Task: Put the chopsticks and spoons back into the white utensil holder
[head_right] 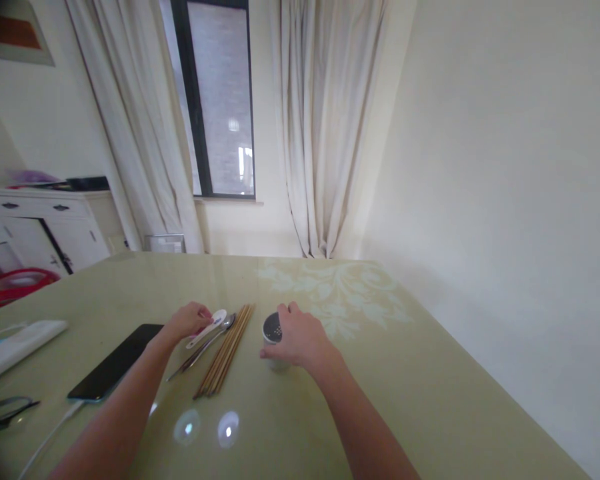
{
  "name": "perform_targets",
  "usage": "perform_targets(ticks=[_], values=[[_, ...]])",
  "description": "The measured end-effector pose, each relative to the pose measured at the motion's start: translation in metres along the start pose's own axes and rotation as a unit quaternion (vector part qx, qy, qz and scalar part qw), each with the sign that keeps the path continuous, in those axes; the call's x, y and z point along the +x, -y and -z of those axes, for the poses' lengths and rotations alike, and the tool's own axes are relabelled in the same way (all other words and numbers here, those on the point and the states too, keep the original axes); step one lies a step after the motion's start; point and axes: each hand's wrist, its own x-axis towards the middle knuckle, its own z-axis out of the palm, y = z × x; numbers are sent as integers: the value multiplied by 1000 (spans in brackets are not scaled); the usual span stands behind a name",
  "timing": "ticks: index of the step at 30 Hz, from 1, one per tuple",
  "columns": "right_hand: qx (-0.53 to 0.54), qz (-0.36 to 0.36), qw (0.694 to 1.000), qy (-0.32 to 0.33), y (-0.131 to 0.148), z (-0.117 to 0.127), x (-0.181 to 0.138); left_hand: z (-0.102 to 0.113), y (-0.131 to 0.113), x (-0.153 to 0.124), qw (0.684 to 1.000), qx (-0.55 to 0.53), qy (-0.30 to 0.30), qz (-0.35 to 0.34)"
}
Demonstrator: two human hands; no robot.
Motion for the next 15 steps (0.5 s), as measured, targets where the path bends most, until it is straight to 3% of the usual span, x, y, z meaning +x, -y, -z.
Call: perform_targets(ticks=[8, 12, 15], values=[[-30, -4, 999, 13, -2, 6, -7, -1, -9, -5, 997, 42, 23, -60], [-37, -3, 999, 16, -1, 7, -7, -12, -25, -14, 995, 72, -2, -62], [-40, -3, 999, 17, -1, 8, -8, -22, -38, -21, 994, 82, 13, -77]])
